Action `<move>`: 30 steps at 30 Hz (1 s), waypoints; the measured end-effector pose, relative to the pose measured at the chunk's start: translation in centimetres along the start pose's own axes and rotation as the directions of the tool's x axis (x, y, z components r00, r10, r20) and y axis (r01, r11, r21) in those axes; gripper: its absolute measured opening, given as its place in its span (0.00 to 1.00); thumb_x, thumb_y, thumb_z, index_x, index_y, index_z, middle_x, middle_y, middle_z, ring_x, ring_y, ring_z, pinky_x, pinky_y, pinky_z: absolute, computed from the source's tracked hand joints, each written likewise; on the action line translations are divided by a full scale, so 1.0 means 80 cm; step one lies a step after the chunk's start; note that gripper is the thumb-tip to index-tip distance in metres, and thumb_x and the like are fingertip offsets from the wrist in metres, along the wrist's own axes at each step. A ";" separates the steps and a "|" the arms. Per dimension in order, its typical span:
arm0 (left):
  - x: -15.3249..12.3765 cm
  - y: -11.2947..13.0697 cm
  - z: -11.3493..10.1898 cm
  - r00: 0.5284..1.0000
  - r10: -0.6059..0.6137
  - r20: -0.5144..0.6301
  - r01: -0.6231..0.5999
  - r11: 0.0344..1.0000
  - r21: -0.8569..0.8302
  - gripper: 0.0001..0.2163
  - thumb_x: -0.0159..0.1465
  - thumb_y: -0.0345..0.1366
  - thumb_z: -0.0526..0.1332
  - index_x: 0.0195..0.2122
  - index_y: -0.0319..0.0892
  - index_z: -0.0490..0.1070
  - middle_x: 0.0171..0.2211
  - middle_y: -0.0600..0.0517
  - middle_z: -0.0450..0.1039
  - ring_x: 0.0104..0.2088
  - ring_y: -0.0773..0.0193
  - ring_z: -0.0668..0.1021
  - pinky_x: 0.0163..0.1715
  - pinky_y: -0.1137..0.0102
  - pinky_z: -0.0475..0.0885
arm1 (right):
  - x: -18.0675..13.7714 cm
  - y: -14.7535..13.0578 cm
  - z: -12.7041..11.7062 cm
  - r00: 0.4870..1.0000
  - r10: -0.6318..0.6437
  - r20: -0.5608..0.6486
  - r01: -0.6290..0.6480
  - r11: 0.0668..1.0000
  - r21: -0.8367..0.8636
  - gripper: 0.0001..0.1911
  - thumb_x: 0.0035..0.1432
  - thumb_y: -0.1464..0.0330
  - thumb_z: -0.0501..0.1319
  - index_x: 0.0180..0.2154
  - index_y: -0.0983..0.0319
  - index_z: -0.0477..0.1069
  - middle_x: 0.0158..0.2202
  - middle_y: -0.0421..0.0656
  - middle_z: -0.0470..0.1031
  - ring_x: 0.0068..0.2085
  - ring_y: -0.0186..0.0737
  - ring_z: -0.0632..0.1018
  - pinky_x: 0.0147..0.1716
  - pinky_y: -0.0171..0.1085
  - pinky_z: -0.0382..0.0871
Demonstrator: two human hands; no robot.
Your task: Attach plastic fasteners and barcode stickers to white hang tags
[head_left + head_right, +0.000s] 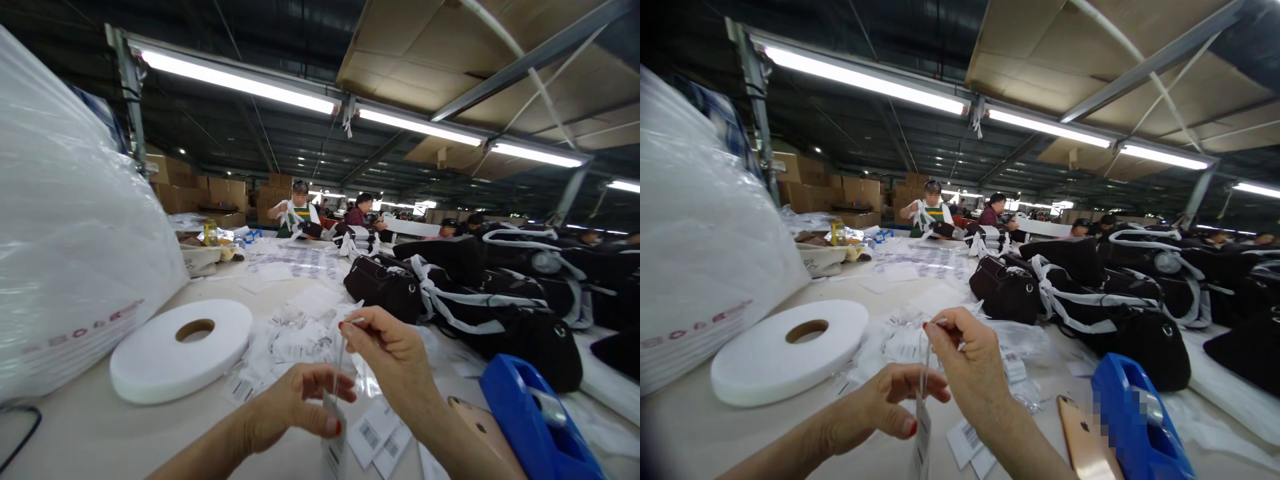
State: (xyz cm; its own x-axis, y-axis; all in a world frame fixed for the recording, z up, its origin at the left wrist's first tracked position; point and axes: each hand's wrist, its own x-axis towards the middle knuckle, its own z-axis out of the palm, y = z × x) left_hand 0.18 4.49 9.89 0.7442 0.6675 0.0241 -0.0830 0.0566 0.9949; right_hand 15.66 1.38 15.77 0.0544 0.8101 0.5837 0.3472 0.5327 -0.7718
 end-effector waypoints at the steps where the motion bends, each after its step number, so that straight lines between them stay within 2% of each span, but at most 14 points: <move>1: 0.000 -0.008 0.000 1.000 -0.008 -0.017 0.008 1.000 -0.017 0.24 0.39 0.30 0.69 0.41 0.40 0.72 0.40 0.47 0.75 0.43 0.54 0.71 0.39 0.65 0.64 | 0.001 0.000 0.000 1.000 0.006 0.001 -0.006 1.000 0.012 0.05 0.51 0.68 0.58 0.26 0.62 0.69 0.20 0.36 0.66 0.22 0.32 0.68 0.22 0.31 0.61; 4: 0.002 -0.026 0.001 0.997 -0.049 -0.057 0.038 0.983 -0.181 0.27 0.36 0.26 0.70 0.41 0.40 0.71 0.35 0.48 0.76 0.35 0.59 0.74 0.33 0.68 0.65 | 0.006 -0.001 0.001 1.000 0.024 -0.015 -0.023 0.998 0.067 0.04 0.50 0.68 0.59 0.26 0.62 0.69 0.20 0.35 0.66 0.22 0.31 0.68 0.22 0.31 0.61; 6: 0.002 -0.034 0.004 0.995 -0.079 -0.067 0.058 0.961 -0.272 0.24 0.37 0.25 0.70 0.38 0.38 0.71 0.30 0.49 0.77 0.31 0.62 0.75 0.30 0.70 0.65 | 0.010 0.000 0.002 0.999 0.042 -0.027 -0.039 0.992 0.118 0.04 0.49 0.68 0.60 0.25 0.62 0.69 0.19 0.35 0.67 0.22 0.31 0.68 0.22 0.30 0.61; 10: -0.002 -0.042 0.010 0.993 -0.087 -0.086 0.055 0.945 -0.324 0.18 0.39 0.28 0.69 0.34 0.36 0.71 0.26 0.49 0.77 0.27 0.65 0.75 0.30 0.71 0.65 | 0.017 0.004 0.001 0.993 0.104 -0.057 -0.093 0.980 0.178 0.06 0.47 0.67 0.62 0.24 0.63 0.68 0.18 0.35 0.67 0.21 0.30 0.68 0.21 0.30 0.60; 14: -0.005 -0.044 0.016 0.987 -0.083 -0.137 0.027 0.930 -0.367 0.22 0.36 0.28 0.71 0.34 0.39 0.70 0.25 0.53 0.76 0.26 0.65 0.75 0.28 0.72 0.65 | 0.021 0.007 0.001 0.983 0.151 -0.104 -0.130 0.973 0.189 0.07 0.45 0.67 0.63 0.23 0.63 0.68 0.19 0.35 0.68 0.20 0.30 0.69 0.21 0.30 0.62; 18: -0.005 -0.039 0.024 0.985 -0.085 -0.149 0.029 0.940 -0.341 0.25 0.33 0.27 0.72 0.34 0.40 0.68 0.27 0.53 0.75 0.30 0.62 0.75 0.28 0.71 0.67 | 0.024 0.005 0.004 0.985 0.138 -0.106 -0.119 0.977 0.175 0.06 0.45 0.67 0.63 0.23 0.63 0.68 0.19 0.35 0.68 0.20 0.29 0.69 0.20 0.30 0.63; 24: -0.002 -0.043 0.030 0.964 -0.023 -0.264 -0.049 0.963 -0.264 0.23 0.36 0.28 0.71 0.34 0.40 0.67 0.26 0.55 0.73 0.27 0.66 0.73 0.26 0.74 0.66 | 0.030 0.004 0.006 0.985 0.116 -0.126 -0.097 0.984 0.149 0.06 0.45 0.68 0.63 0.22 0.63 0.69 0.18 0.34 0.68 0.19 0.29 0.69 0.20 0.29 0.63; 27: -0.004 -0.044 0.030 0.967 -0.039 -0.251 -0.024 0.969 -0.244 0.21 0.38 0.27 0.69 0.34 0.40 0.67 0.22 0.59 0.70 0.25 0.69 0.70 0.23 0.76 0.63 | 0.033 0.010 0.004 0.984 0.115 -0.135 -0.097 0.987 0.128 0.06 0.45 0.68 0.63 0.22 0.64 0.68 0.18 0.34 0.68 0.19 0.28 0.68 0.20 0.29 0.62; 30: -0.009 -0.041 0.030 0.979 -0.087 -0.186 0.039 0.967 -0.251 0.19 0.39 0.24 0.66 0.34 0.41 0.67 0.16 0.63 0.62 0.19 0.74 0.64 0.19 0.78 0.57 | 0.036 0.019 0.002 0.980 0.134 -0.144 -0.118 0.987 0.111 0.07 0.46 0.67 0.63 0.22 0.64 0.68 0.18 0.34 0.66 0.19 0.28 0.67 0.20 0.29 0.61</move>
State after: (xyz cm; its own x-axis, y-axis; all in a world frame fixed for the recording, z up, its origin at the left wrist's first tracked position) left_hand 1.51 2.00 6.84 0.6123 0.7864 -0.0815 -0.2180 0.2670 0.9387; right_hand 16.20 4.55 16.23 0.2347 0.8303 0.5054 0.2324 0.4569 -0.8586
